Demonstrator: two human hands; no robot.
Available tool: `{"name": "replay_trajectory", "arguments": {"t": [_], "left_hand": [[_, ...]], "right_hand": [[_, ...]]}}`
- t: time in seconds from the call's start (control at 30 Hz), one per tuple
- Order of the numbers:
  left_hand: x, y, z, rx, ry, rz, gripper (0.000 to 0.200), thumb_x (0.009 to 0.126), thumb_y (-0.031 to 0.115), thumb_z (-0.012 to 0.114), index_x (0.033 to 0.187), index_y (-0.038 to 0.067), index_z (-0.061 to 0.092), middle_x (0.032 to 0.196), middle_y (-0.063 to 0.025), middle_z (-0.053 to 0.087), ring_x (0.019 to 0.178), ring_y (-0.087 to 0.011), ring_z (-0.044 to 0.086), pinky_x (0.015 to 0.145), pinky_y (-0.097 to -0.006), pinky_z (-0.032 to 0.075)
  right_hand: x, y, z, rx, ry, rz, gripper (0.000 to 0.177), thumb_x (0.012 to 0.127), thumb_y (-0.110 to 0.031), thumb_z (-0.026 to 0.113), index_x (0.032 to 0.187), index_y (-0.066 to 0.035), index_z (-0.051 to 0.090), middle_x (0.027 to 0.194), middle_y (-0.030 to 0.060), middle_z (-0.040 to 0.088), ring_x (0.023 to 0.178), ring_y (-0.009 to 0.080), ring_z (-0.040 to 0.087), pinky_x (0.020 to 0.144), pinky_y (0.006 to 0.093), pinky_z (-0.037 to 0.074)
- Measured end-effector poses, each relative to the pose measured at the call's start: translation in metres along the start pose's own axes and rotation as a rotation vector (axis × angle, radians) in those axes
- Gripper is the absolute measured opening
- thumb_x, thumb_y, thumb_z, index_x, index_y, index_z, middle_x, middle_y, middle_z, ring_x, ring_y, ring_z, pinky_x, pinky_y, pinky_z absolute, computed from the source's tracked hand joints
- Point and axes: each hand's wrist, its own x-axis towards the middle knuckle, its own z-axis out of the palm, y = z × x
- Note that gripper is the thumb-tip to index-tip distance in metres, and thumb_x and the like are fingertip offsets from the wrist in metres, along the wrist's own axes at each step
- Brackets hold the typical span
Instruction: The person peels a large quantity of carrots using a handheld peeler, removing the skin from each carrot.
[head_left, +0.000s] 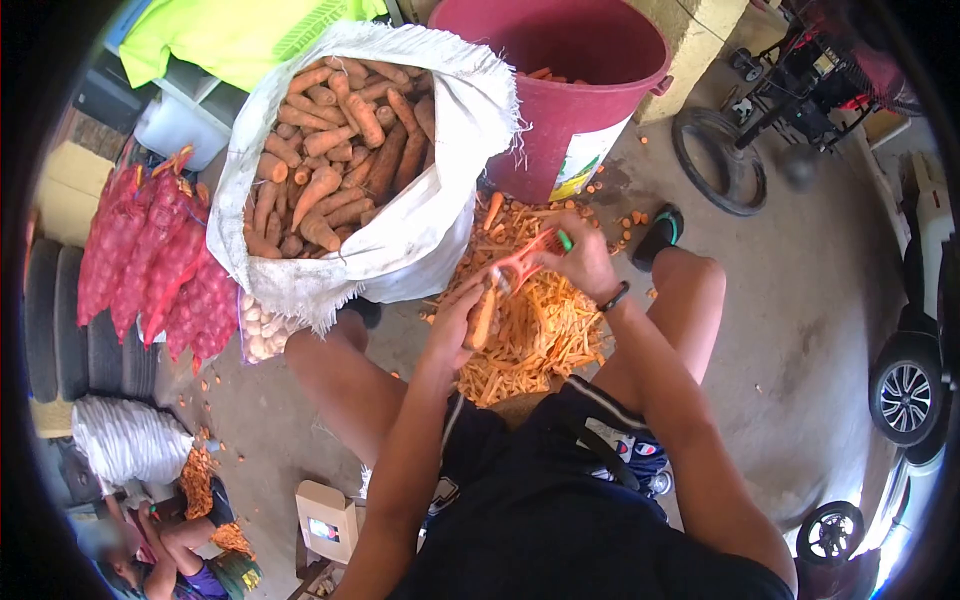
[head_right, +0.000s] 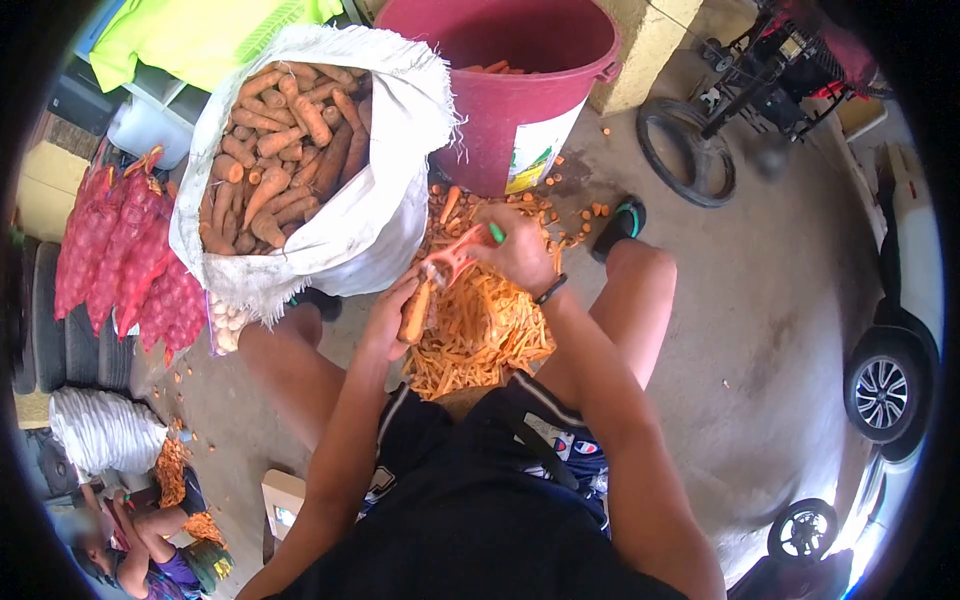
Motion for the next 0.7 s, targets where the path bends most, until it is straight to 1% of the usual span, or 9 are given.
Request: {"name": "replay_trajectory", "arguments": {"t": [0.03, 0.17, 0.27, 0.3, 0.4, 0.53, 0.57, 0.67, 0.7], "left_hand": [[0.002, 0.002, 0.006, -0.022, 0.050, 0.015, 0.039, 0.105, 0.015, 0.050, 0.143, 0.003, 0.052, 0.121, -0.0117, 0.066, 0.103, -0.0170, 0.068, 0.082, -0.0303, 0.059], [-0.001, 0.007, 0.030, -0.075, 0.212, 0.019, 0.042, 0.104, 0.016, 0.052, 0.145, 0.005, 0.050, 0.112, -0.0098, 0.067, 0.091, -0.0153, 0.067, 0.074, -0.0306, 0.059], [-0.004, 0.004, 0.013, 0.027, 0.139, -0.033, 0.046, 0.104, 0.017, 0.053, 0.148, 0.007, 0.045, 0.113, -0.0096, 0.066, 0.089, -0.0144, 0.066, 0.071, -0.0302, 0.059], [-0.004, 0.002, 0.008, 0.081, 0.086, -0.050, 0.046, 0.104, 0.017, 0.053, 0.148, 0.007, 0.045, 0.115, -0.0098, 0.066, 0.091, -0.0142, 0.066, 0.071, -0.0301, 0.059], [-0.006, 0.006, 0.021, 0.001, 0.155, -0.019, 0.047, 0.104, 0.018, 0.052, 0.149, 0.007, 0.044, 0.114, -0.0098, 0.066, 0.090, -0.0141, 0.067, 0.069, -0.0297, 0.058], [0.004, 0.005, 0.010, -0.050, 0.103, 0.002, 0.044, 0.104, 0.018, 0.052, 0.146, 0.005, 0.048, 0.116, -0.0098, 0.066, 0.091, -0.0149, 0.067, 0.070, -0.0296, 0.058], [0.002, 0.005, 0.015, -0.039, 0.130, 0.006, 0.042, 0.103, 0.017, 0.054, 0.143, 0.004, 0.050, 0.118, -0.0097, 0.066, 0.092, -0.0155, 0.067, 0.073, -0.0292, 0.058], [-0.005, -0.003, 0.012, -0.024, 0.156, -0.001, 0.041, 0.103, 0.017, 0.056, 0.142, 0.004, 0.052, 0.117, -0.0083, 0.066, 0.090, -0.0150, 0.066, 0.074, -0.0289, 0.057], [-0.008, -0.001, 0.007, 0.004, 0.118, -0.027, 0.041, 0.103, 0.017, 0.056, 0.142, 0.005, 0.052, 0.116, -0.0080, 0.066, 0.089, -0.0145, 0.066, 0.073, -0.0289, 0.057]], "right_hand": [[-0.008, -0.012, 0.004, 0.056, -0.061, 0.075, 0.050, 0.069, -0.022, 0.092, 0.108, -0.004, 0.067, 0.095, 0.0104, 0.067, 0.082, 0.0229, 0.067, 0.073, 0.0355, 0.055], [-0.032, -0.024, 0.032, 0.091, -0.222, -0.201, 0.048, 0.069, -0.022, 0.093, 0.104, -0.003, 0.066, 0.098, 0.0089, 0.066, 0.081, 0.0192, 0.066, 0.071, 0.0320, 0.054], [-0.015, -0.003, 0.021, -0.020, -0.089, -0.149, 0.046, 0.068, -0.020, 0.091, 0.105, -0.006, 0.068, 0.097, 0.0107, 0.067, 0.086, 0.0275, 0.069, 0.074, 0.0379, 0.056], [-0.006, 0.005, 0.012, -0.043, 0.012, -0.110, 0.045, 0.068, -0.020, 0.092, 0.103, -0.005, 0.068, 0.094, 0.0114, 0.068, 0.084, 0.0271, 0.068, 0.073, 0.0369, 0.056], [0.006, 0.004, -0.005, -0.077, 0.043, 0.128, 0.046, 0.067, -0.020, 0.092, 0.102, -0.004, 0.067, 0.092, 0.0119, 0.067, 0.082, 0.0262, 0.068, 0.073, 0.0360, 0.056], [-0.024, -0.025, 0.025, 0.111, -0.162, -0.239, 0.046, 0.071, -0.023, 0.091, 0.104, -0.003, 0.066, 0.095, 0.0117, 0.068, 0.082, 0.0243, 0.067, 0.072, 0.0355, 0.055], [-0.030, -0.031, 0.027, 0.018, -0.218, -0.245, 0.046, 0.071, -0.024, 0.091, 0.105, -0.004, 0.066, 0.097, 0.0101, 0.067, 0.085, 0.0249, 0.067, 0.074, 0.0362, 0.054], [-0.016, 0.001, 0.024, -0.056, -0.081, -0.169, 0.046, 0.070, -0.024, 0.091, 0.103, -0.004, 0.066, 0.093, 0.0103, 0.066, 0.083, 0.0265, 0.067, 0.073, 0.0366, 0.055], [-0.005, 0.009, 0.013, -0.117, 0.010, -0.171, 0.044, 0.071, -0.024, 0.091, 0.103, -0.005, 0.068, 0.092, 0.0114, 0.069, 0.075, 0.0234, 0.070, 0.066, 0.0355, 0.058]]}}
